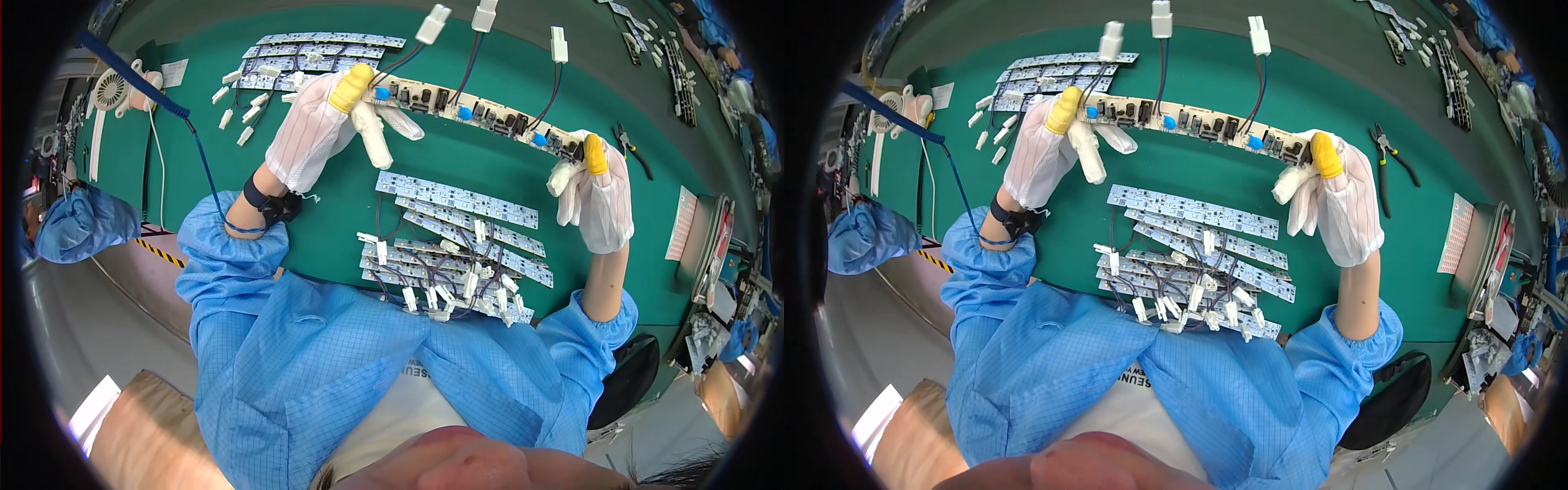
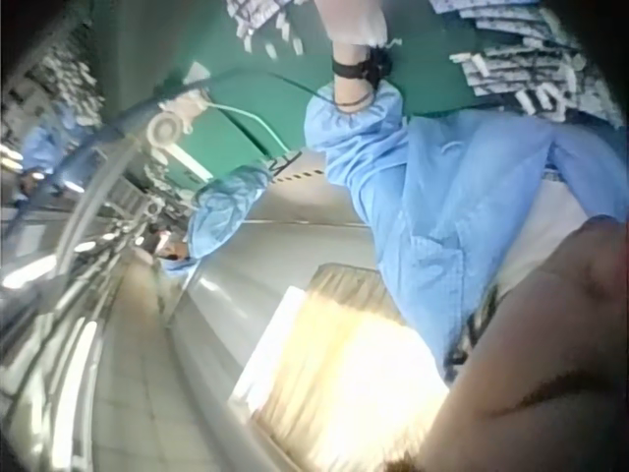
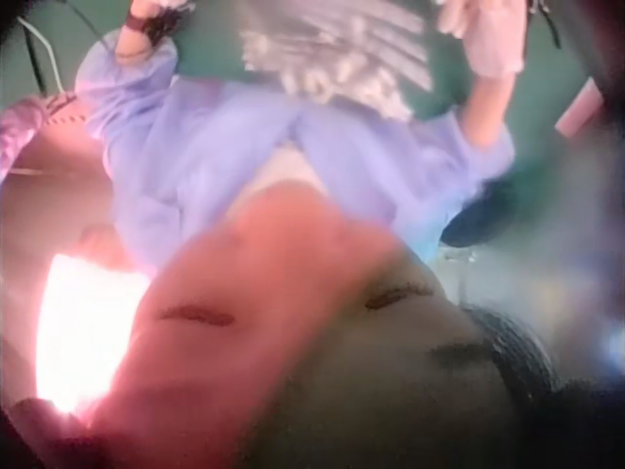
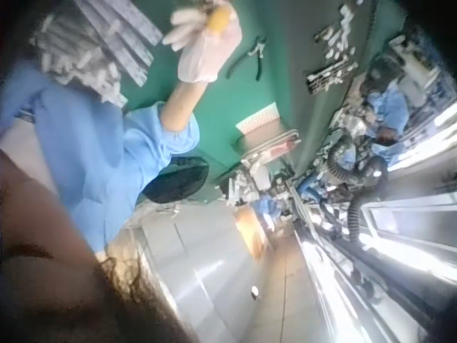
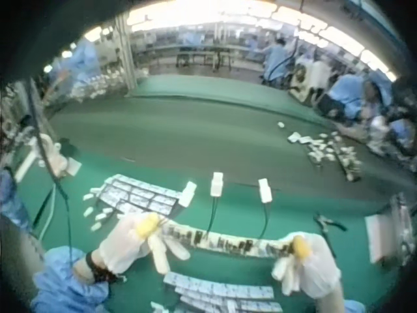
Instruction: Assembling and inspecting LED strip components on a production line.
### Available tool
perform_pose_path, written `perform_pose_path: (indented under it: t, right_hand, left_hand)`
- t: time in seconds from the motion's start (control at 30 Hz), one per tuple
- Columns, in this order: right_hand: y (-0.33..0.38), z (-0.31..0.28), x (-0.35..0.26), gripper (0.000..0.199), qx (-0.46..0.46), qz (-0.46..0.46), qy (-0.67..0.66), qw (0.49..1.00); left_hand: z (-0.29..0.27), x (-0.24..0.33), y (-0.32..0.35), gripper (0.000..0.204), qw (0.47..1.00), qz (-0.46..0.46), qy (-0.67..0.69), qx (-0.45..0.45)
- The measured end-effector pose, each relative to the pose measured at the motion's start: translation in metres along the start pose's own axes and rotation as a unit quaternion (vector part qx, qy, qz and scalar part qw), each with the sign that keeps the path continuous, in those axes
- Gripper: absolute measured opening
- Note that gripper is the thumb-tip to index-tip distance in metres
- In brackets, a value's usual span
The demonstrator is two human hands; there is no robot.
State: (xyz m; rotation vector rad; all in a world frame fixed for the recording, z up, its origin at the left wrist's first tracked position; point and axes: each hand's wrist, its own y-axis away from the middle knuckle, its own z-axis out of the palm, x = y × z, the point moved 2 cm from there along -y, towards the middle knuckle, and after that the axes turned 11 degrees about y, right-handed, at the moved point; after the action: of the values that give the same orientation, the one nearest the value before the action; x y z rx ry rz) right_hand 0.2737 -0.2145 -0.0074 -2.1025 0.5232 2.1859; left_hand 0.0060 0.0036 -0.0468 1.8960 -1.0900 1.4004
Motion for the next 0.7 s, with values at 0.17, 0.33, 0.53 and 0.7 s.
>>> perform_pose_path:
  t: [0.17, 0.33, 0.53, 0.7]
  right_hand:
    - [0.000, 0.007, -0.003, 0.047, 0.030, -0.003, 0.035, 0.999]
    - [-0.001, 0.009, -0.005, 0.055, 0.021, -0.024, 0.082, 0.996]
    - [-0.005, 0.012, -0.011, 0.064, -0.030, -0.073, 0.165, 0.983]
    - [-0.003, 0.013, -0.015, 0.057, -0.131, -0.111, 0.360, 0.917]
  left_hand:
    - [0.005, 0.012, -0.009, 0.044, 0.991, -0.009, 0.128, -0.049]
    - [0.019, 0.042, -0.014, 0.038, 0.940, -0.039, 0.338, 0.010]
    - [-0.053, 0.070, -0.029, 0.022, 0.952, -0.050, 0.162, 0.256]
    - [-0.151, -0.013, -0.050, 0.029, 0.978, -0.012, -0.134, 0.157]
